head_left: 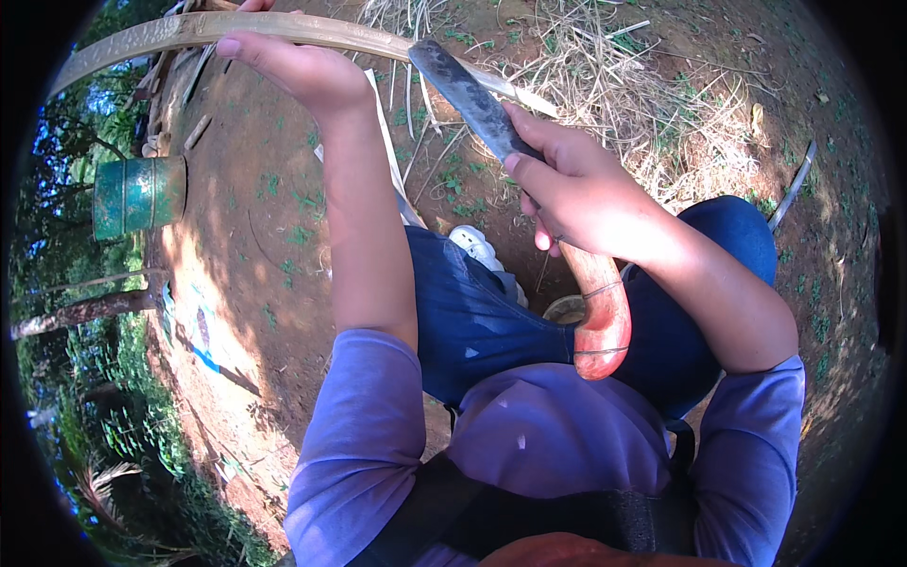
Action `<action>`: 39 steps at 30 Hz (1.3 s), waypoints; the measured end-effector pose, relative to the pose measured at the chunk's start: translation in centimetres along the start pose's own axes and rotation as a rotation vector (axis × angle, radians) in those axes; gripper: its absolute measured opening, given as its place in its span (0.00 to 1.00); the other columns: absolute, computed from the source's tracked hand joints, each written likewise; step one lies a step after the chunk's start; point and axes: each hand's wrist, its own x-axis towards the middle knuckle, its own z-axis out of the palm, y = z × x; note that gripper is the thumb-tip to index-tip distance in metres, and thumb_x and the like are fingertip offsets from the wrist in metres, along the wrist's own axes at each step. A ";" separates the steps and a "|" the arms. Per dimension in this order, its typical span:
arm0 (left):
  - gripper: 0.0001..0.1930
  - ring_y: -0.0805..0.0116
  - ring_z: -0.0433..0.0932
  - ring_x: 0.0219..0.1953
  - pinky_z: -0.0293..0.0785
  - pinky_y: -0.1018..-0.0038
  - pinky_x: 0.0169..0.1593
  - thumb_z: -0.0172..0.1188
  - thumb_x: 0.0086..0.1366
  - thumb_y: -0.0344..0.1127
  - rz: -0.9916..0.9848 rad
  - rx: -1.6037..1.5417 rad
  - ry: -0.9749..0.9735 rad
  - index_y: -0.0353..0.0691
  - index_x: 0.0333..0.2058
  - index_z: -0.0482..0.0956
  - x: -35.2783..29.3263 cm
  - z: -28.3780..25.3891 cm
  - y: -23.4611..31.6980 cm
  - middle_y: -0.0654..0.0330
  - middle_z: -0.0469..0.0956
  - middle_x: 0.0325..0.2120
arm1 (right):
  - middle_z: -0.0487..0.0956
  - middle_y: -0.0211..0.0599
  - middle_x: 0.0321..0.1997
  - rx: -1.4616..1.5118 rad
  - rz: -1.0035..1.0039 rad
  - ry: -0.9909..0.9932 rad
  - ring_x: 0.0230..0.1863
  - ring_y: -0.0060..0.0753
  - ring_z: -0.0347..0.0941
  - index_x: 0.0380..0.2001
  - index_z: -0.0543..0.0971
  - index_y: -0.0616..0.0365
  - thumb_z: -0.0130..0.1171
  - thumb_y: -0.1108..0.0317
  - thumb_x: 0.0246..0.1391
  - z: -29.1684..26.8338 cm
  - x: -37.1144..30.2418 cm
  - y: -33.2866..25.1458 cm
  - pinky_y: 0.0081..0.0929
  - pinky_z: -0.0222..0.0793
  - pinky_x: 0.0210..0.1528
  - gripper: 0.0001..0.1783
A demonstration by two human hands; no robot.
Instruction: The person shaves a piece of bamboo by hand using a small knife, removing the outer layer and smoothing the surface.
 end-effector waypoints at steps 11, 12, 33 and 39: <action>0.48 0.60 0.63 0.65 0.54 0.62 0.72 0.18 0.73 0.74 0.074 -0.166 -0.095 0.31 0.62 0.62 -0.4 1.6 0.8 0.50 0.65 0.60 | 0.72 0.30 0.25 0.268 -0.120 0.099 0.16 0.19 0.69 0.77 0.55 0.56 0.50 0.65 0.71 -0.4 -0.4 -4.5 0.20 0.68 0.18 0.35; 0.48 0.59 0.64 0.63 0.55 0.62 0.71 0.17 0.72 0.75 0.084 -0.155 -0.062 0.32 0.59 0.63 -0.4 2.0 1.1 0.50 0.67 0.57 | 0.72 0.30 0.25 0.229 -0.104 0.140 0.16 0.19 0.69 0.77 0.55 0.56 0.50 0.65 0.71 -0.7 -0.3 -4.2 0.20 0.68 0.18 0.35; 0.48 0.60 0.69 0.52 0.61 0.60 0.66 0.15 0.71 0.75 0.079 -0.121 -0.040 0.33 0.52 0.69 0.9 0.2 -1.6 0.54 0.71 0.45 | 0.73 0.30 0.22 -0.050 0.076 0.048 0.19 0.23 0.73 0.73 0.58 0.68 0.48 0.67 0.69 -1.4 -0.2 0.6 0.26 0.74 0.26 0.33; 0.40 0.64 0.67 0.56 0.57 0.65 0.65 0.25 0.78 0.68 0.135 -0.352 0.162 0.34 0.59 0.66 1.5 -2.1 -6.1 0.55 0.71 0.51 | 0.70 0.28 0.27 -0.019 0.038 -0.004 0.19 0.18 0.69 0.77 0.55 0.55 0.48 0.68 0.71 -0.9 -0.8 -0.7 0.22 0.71 0.22 0.34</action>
